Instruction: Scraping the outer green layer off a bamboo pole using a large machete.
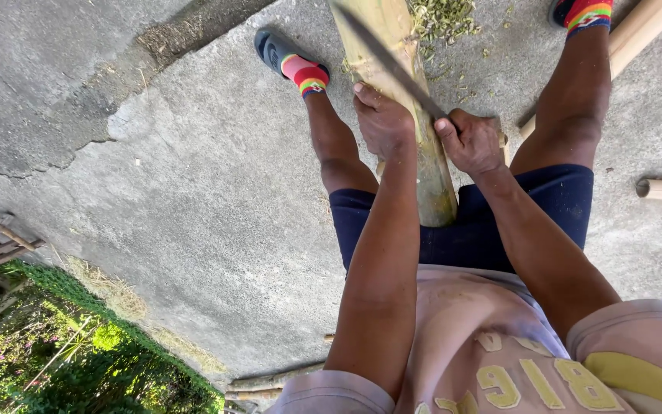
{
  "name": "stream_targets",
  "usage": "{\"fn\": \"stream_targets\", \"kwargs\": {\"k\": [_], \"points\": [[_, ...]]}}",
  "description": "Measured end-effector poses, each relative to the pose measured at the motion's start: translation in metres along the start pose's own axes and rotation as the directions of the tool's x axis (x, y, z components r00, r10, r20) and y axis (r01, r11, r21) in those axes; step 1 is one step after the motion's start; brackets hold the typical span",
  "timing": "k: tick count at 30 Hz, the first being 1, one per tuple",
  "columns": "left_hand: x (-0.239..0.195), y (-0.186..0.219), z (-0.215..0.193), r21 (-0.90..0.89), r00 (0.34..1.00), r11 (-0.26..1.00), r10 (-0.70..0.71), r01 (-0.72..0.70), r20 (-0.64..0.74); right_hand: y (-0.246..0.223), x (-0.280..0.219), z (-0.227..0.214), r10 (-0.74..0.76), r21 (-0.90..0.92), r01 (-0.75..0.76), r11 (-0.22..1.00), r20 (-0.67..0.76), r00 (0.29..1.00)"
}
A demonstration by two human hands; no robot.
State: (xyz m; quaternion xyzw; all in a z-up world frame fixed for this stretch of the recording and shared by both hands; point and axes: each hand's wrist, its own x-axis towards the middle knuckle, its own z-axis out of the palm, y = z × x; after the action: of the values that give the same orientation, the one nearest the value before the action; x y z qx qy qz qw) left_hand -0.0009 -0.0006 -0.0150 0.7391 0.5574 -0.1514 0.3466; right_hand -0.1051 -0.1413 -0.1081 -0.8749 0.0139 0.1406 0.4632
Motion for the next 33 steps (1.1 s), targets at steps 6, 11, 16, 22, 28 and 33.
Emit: {"fn": "stream_targets", "kwargs": {"k": [6,11,16,22,28,33], "points": [[-0.002,0.001,0.001,-0.012,1.0,1.0,0.009,-0.009,0.003,0.008,0.003,0.002,0.026,0.025,-0.026,0.999,0.021,0.999],[-0.008,0.005,-0.001,-0.032,1.0,0.999,0.008,-0.008,0.009,0.005,-0.008,-0.002,0.005,-0.003,-0.005,1.0,-0.002,1.0],[-0.005,-0.001,-0.003,-0.004,1.0,1.0,-0.005,0.005,0.007,0.003,-0.012,0.001,0.085,0.05,-0.087,0.995,0.042,0.996],[-0.001,0.005,0.0,-0.006,1.0,1.0,0.008,-0.008,-0.016,0.019,-0.003,0.004,0.303,0.188,-0.3,0.935,0.013,0.953],[-0.003,0.006,-0.001,-0.036,1.0,0.999,0.029,-0.029,0.004,0.013,0.01,-0.006,0.106,0.074,-0.105,0.992,0.001,0.994],[-0.01,0.006,-0.005,-0.049,1.0,0.999,0.024,-0.024,0.011,-0.006,0.041,-0.022,-0.226,-0.076,0.226,0.971,0.011,0.974]]}}
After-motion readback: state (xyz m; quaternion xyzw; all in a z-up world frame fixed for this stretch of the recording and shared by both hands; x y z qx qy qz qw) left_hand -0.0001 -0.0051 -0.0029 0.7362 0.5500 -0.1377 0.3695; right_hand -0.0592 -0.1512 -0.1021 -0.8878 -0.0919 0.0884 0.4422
